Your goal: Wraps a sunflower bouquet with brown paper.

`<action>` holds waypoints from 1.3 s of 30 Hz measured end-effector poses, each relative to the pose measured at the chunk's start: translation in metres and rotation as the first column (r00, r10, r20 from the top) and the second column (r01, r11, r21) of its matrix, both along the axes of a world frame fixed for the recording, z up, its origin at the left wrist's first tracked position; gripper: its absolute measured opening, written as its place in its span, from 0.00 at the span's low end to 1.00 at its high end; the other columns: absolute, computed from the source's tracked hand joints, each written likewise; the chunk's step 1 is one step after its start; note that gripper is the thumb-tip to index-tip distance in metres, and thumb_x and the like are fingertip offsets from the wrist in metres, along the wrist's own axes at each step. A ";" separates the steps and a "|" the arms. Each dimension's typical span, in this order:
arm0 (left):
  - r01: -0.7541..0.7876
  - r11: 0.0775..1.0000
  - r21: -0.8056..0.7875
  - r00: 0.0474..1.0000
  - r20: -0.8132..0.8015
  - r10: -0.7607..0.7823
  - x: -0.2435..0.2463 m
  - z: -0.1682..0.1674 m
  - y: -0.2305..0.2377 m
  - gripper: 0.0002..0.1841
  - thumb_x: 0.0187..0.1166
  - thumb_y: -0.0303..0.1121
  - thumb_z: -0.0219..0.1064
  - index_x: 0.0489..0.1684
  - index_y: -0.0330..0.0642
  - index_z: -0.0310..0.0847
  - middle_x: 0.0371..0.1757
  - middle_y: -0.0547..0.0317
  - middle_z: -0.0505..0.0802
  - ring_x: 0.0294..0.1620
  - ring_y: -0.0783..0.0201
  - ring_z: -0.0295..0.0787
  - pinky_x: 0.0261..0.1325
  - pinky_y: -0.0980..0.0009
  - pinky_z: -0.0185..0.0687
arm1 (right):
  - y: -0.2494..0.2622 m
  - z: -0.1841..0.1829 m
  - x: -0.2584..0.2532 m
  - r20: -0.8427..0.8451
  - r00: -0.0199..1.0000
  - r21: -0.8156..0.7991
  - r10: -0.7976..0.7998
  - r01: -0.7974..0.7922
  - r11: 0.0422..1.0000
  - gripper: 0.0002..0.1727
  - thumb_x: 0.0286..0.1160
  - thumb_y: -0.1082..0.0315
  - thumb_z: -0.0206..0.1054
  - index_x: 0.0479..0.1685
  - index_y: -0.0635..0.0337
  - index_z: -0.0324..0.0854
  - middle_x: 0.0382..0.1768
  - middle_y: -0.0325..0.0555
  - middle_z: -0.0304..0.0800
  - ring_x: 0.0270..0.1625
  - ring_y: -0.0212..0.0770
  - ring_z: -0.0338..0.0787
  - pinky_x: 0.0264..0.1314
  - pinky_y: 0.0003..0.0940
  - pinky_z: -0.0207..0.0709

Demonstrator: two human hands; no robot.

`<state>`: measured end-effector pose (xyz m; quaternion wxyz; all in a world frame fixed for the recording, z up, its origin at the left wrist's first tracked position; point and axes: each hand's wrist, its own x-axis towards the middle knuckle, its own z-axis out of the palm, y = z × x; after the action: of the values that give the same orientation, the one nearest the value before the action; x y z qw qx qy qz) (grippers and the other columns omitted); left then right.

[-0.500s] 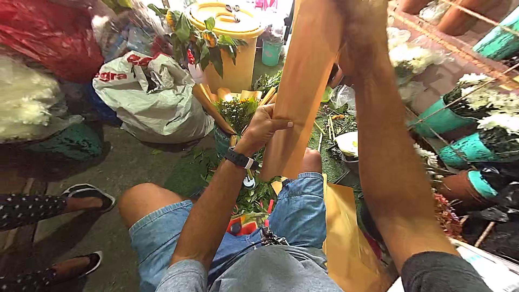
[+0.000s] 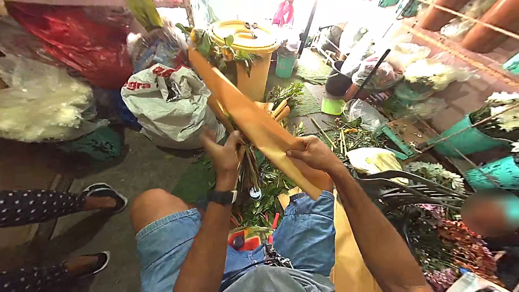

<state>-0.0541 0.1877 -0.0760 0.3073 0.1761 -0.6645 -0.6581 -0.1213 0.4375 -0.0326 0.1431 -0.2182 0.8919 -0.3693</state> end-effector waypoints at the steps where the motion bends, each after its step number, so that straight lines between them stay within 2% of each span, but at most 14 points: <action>1: -0.049 0.956 -0.288 0.999 -0.001 0.051 0.004 0.008 -0.008 0.46 0.70 0.42 0.76 0.90 0.41 0.54 0.84 0.50 0.73 0.83 0.51 0.68 0.82 0.47 0.66 | 0.003 0.005 -0.005 -0.044 0.998 0.130 0.043 -0.037 0.991 0.09 0.75 0.56 0.75 0.46 0.48 0.92 0.37 0.42 0.94 0.42 0.43 0.93 0.48 0.58 0.85; 4: 0.235 0.400 -0.886 0.968 0.174 -0.183 0.006 0.045 0.001 0.42 0.65 0.50 0.78 0.81 0.42 0.72 0.83 0.41 0.75 0.88 0.37 0.60 0.86 0.34 0.50 | -0.007 0.030 -0.008 -0.100 0.966 0.494 0.240 -0.162 0.854 0.07 0.78 0.53 0.72 0.45 0.40 0.92 0.40 0.40 0.95 0.48 0.48 0.93 0.49 0.67 0.82; 6: 0.438 0.085 -0.895 0.860 0.390 -0.328 -0.015 0.061 0.019 0.28 0.61 0.48 0.81 0.65 0.55 0.86 0.69 0.57 0.87 0.78 0.46 0.72 0.82 0.38 0.57 | -0.023 0.051 -0.003 -0.124 0.926 0.651 0.357 -0.195 0.733 0.05 0.77 0.56 0.71 0.42 0.41 0.92 0.39 0.42 0.94 0.48 0.52 0.93 0.47 0.67 0.81; 8: 0.622 0.013 -0.783 0.698 0.547 -0.461 -0.037 0.062 0.028 0.11 0.67 0.40 0.79 0.46 0.54 0.92 0.47 0.63 0.94 0.56 0.56 0.87 0.66 0.42 0.74 | -0.036 0.069 0.005 -0.139 0.901 0.735 0.411 -0.184 0.652 0.06 0.77 0.60 0.70 0.42 0.48 0.90 0.38 0.47 0.93 0.46 0.56 0.92 0.45 0.67 0.80; 10: 0.757 0.067 -0.650 0.553 0.582 -0.596 -0.054 0.056 0.031 0.03 0.75 0.32 0.73 0.34 0.46 0.90 0.33 0.57 0.92 0.38 0.56 0.90 0.46 0.44 0.84 | -0.039 0.082 0.014 -0.230 0.863 0.758 0.449 -0.130 0.640 0.06 0.78 0.66 0.68 0.43 0.51 0.91 0.36 0.49 0.93 0.44 0.56 0.92 0.47 0.64 0.80; 12: 0.790 0.190 -0.584 0.528 0.489 -0.694 -0.061 0.045 0.034 0.05 0.79 0.30 0.70 0.33 0.41 0.89 0.32 0.56 0.91 0.35 0.59 0.88 0.44 0.49 0.85 | -0.029 0.086 0.022 -0.485 0.743 0.699 0.460 0.014 0.715 0.06 0.75 0.68 0.70 0.45 0.49 0.91 0.39 0.46 0.94 0.48 0.53 0.92 0.61 0.65 0.76; 14: 0.770 0.332 -0.545 0.559 0.326 -0.763 -0.061 0.036 0.030 0.04 0.78 0.29 0.70 0.39 0.40 0.90 0.38 0.59 0.93 0.41 0.66 0.90 0.52 0.59 0.87 | -0.006 0.099 0.032 -0.780 0.548 0.424 0.302 0.107 0.899 0.20 0.66 0.59 0.79 0.60 0.45 0.89 0.63 0.46 0.90 0.72 0.56 0.83 0.87 0.70 0.55; 16: 0.778 0.482 -0.402 0.563 0.107 -0.820 -0.056 0.032 0.021 0.06 0.76 0.26 0.71 0.44 0.38 0.91 0.43 0.60 0.96 0.46 0.69 0.93 0.58 0.64 0.91 | 0.021 0.118 0.048 -0.874 0.476 -0.076 -0.101 0.070 0.995 0.36 0.66 0.48 0.80 0.76 0.51 0.80 0.80 0.46 0.77 0.86 0.50 0.71 0.93 0.60 0.52; 18: 0.793 0.585 -0.173 0.580 -0.083 -0.810 -0.044 0.031 0.018 0.07 0.72 0.20 0.72 0.43 0.35 0.91 0.42 0.57 0.97 0.46 0.66 0.95 0.57 0.63 0.92 | 0.037 0.106 0.054 -0.640 0.599 -0.573 -0.481 0.045 0.818 0.48 0.60 0.46 0.83 0.84 0.53 0.67 0.83 0.44 0.72 0.83 0.43 0.73 0.84 0.48 0.72; 20: 0.776 0.630 -0.024 0.620 -0.159 -0.769 -0.033 0.031 0.021 0.06 0.70 0.18 0.73 0.40 0.34 0.90 0.39 0.55 0.98 0.42 0.64 0.96 0.53 0.63 0.93 | 0.031 0.066 0.044 -0.270 0.830 -0.750 -0.488 0.136 0.647 0.58 0.54 0.42 0.85 0.89 0.47 0.57 0.82 0.40 0.71 0.78 0.40 0.78 0.73 0.44 0.82; 22: 0.758 0.651 0.039 0.647 -0.171 -0.743 -0.025 0.034 0.027 0.06 0.69 0.17 0.73 0.39 0.33 0.90 0.37 0.54 0.97 0.40 0.64 0.96 0.52 0.63 0.93 | 0.008 0.037 0.034 0.027 0.973 -0.782 -0.227 0.162 0.602 0.61 0.52 0.49 0.87 0.91 0.54 0.53 0.77 0.45 0.79 0.72 0.43 0.85 0.69 0.45 0.86; 24: 0.757 0.651 0.053 0.648 -0.181 -0.740 -0.019 0.035 0.033 0.06 0.69 0.16 0.73 0.40 0.32 0.90 0.37 0.53 0.97 0.41 0.64 0.96 0.52 0.64 0.93 | -0.016 0.032 0.028 0.191 0.982 -0.839 0.000 0.163 0.519 0.55 0.58 0.62 0.85 0.87 0.64 0.54 0.66 0.53 0.86 0.65 0.44 0.90 0.68 0.43 0.87; 29: 0.707 0.705 -0.057 0.693 -0.141 -0.707 -0.007 0.034 0.031 0.06 0.71 0.18 0.73 0.42 0.32 0.89 0.37 0.54 0.97 0.41 0.65 0.95 0.52 0.65 0.93 | -0.044 0.056 0.020 0.197 0.979 -0.888 -0.045 0.197 0.416 0.30 0.58 0.76 0.83 0.63 0.71 0.76 0.49 0.54 0.94 0.52 0.45 0.95 0.61 0.44 0.91; 39: 0.743 0.670 0.003 0.658 -0.189 -0.729 0.007 0.035 0.020 0.07 0.69 0.17 0.73 0.42 0.31 0.89 0.39 0.53 0.97 0.42 0.63 0.96 0.53 0.63 0.93 | -0.052 0.080 0.015 0.127 0.980 -0.810 -0.155 0.193 0.555 0.25 0.60 0.72 0.84 0.59 0.66 0.83 0.44 0.53 0.95 0.45 0.46 0.96 0.52 0.43 0.92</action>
<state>-0.0470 0.2079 -0.0406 0.0635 -0.1530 -0.6230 -0.7645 -0.1061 0.3858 0.0472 0.0071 -0.1629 0.6343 -0.7557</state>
